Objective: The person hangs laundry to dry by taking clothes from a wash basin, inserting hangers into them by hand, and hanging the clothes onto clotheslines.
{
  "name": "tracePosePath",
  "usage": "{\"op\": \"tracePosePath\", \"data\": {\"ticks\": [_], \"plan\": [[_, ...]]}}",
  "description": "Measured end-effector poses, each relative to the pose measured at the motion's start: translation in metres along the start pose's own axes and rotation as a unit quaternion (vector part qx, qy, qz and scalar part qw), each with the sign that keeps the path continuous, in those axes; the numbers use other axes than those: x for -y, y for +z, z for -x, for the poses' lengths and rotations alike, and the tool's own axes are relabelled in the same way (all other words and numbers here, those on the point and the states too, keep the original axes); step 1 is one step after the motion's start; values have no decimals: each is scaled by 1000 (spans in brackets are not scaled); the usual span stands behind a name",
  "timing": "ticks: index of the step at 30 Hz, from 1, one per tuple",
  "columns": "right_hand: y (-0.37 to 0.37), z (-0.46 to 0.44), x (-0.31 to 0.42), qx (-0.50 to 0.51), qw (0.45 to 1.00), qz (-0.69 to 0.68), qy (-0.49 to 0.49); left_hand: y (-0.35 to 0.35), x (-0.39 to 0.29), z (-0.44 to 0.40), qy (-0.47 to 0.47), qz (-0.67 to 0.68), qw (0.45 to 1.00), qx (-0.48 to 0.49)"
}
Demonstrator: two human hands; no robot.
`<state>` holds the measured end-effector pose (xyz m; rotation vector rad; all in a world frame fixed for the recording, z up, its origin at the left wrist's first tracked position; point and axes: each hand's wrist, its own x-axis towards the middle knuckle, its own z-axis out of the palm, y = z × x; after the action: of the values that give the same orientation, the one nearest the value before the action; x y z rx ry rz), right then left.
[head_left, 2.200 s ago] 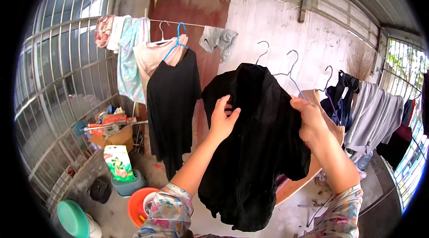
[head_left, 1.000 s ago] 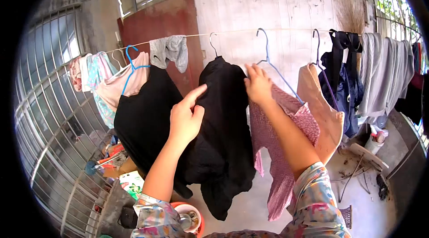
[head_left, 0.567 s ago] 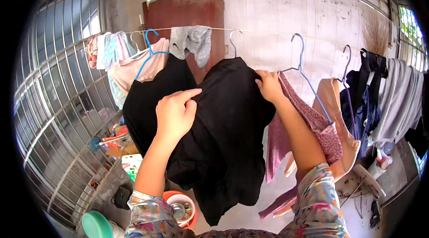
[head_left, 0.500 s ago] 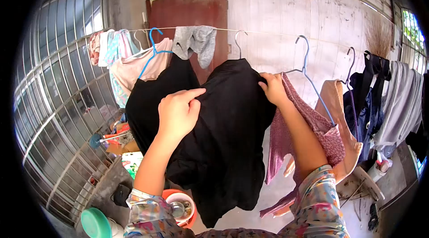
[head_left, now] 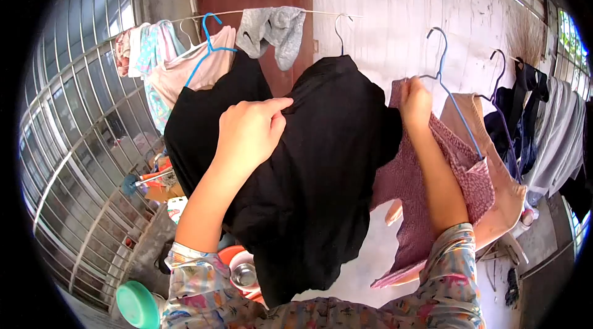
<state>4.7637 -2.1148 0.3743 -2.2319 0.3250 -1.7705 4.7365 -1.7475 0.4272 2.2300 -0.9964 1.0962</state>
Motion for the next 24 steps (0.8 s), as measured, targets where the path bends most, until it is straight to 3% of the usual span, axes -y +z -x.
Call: {"op": "tracePosePath", "data": {"ticks": [3,5,7,8,12,14,18,19,21,23,24], "plan": [[-15,21,7,74,997,1,-13,0,-4,5,0,2,1000,23],[-26,50,20,133,990,-18,-39,0,-6,11,0,80,996,37],[-25,89,27,206,965,-158,33,3,3,21,19,181,982,55],[-30,110,35,241,949,-190,77,-3,1,29,-45,245,964,88],[-39,214,69,268,907,-295,133,-11,14,84,-99,239,954,148],[-54,250,100,306,871,-343,173,0,27,115,-106,252,953,130],[-78,283,137,480,799,-355,73,34,66,151,-149,331,927,98],[-80,294,131,457,827,-323,54,38,65,155,-149,352,923,36],[-82,318,113,396,862,-267,171,46,69,162,-148,379,913,-19],[-94,345,97,342,859,-243,293,60,79,177,-114,351,927,-66],[-106,361,89,361,846,-229,320,66,77,187,-134,343,925,-96]]}}
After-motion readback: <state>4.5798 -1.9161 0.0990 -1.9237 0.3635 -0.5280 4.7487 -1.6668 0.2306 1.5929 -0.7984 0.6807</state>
